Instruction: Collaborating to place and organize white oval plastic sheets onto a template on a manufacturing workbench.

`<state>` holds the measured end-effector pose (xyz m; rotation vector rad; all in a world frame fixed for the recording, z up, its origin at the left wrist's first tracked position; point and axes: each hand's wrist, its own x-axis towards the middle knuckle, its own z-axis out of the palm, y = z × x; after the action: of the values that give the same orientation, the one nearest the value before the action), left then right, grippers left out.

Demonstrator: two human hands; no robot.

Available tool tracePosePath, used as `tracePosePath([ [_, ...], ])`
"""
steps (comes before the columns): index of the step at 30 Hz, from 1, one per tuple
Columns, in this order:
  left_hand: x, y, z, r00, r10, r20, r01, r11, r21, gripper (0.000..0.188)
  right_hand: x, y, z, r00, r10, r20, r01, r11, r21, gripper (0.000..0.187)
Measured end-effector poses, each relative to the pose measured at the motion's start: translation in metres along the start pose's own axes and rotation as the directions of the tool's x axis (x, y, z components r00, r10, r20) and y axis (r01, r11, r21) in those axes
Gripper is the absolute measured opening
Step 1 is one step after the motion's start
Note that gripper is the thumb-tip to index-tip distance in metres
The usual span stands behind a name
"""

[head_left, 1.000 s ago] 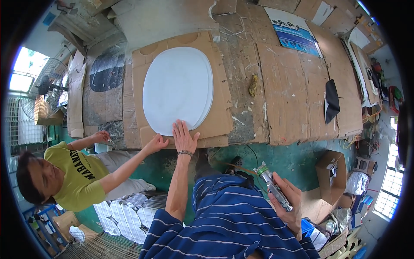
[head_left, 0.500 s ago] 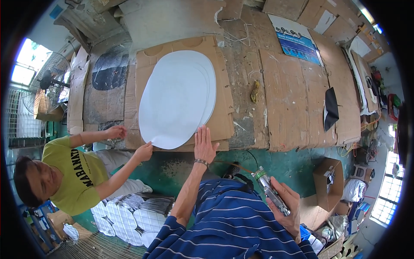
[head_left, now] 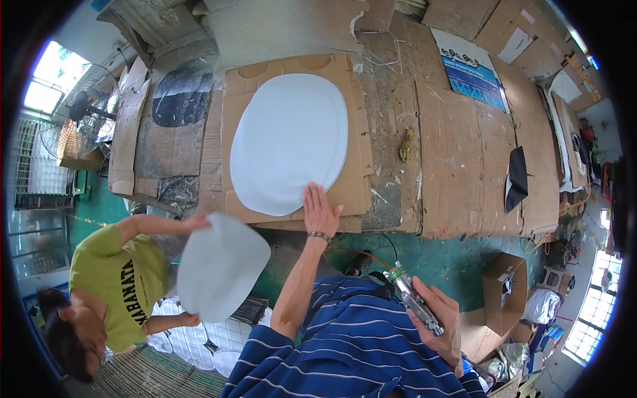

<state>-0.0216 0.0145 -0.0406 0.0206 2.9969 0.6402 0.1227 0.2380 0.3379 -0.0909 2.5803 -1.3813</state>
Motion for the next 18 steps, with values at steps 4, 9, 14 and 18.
tracePosePath([
  [4,0.019,0.034,0.015,1.0,0.007,-0.024,-0.008,0.999,-0.045,0.098,0.006,-0.005,0.002,1.0,-0.007,0.004,0.007,1.0,-0.01,0.063],
  [9,0.024,0.036,0.017,1.0,0.003,-0.008,-0.004,0.99,-0.139,0.098,0.007,-0.009,0.004,1.0,0.003,0.023,-0.003,1.0,-0.03,0.064],
  [14,0.025,0.027,0.011,0.988,0.147,-0.041,-0.152,0.929,-0.337,0.092,0.023,-0.006,0.013,0.999,-0.042,0.033,0.041,0.999,0.011,0.061],
  [18,0.013,0.018,-0.004,0.966,0.245,-0.079,-0.256,0.88,-0.4,0.075,0.032,-0.004,0.012,0.991,-0.094,-0.097,0.092,0.995,-0.026,0.07],
])
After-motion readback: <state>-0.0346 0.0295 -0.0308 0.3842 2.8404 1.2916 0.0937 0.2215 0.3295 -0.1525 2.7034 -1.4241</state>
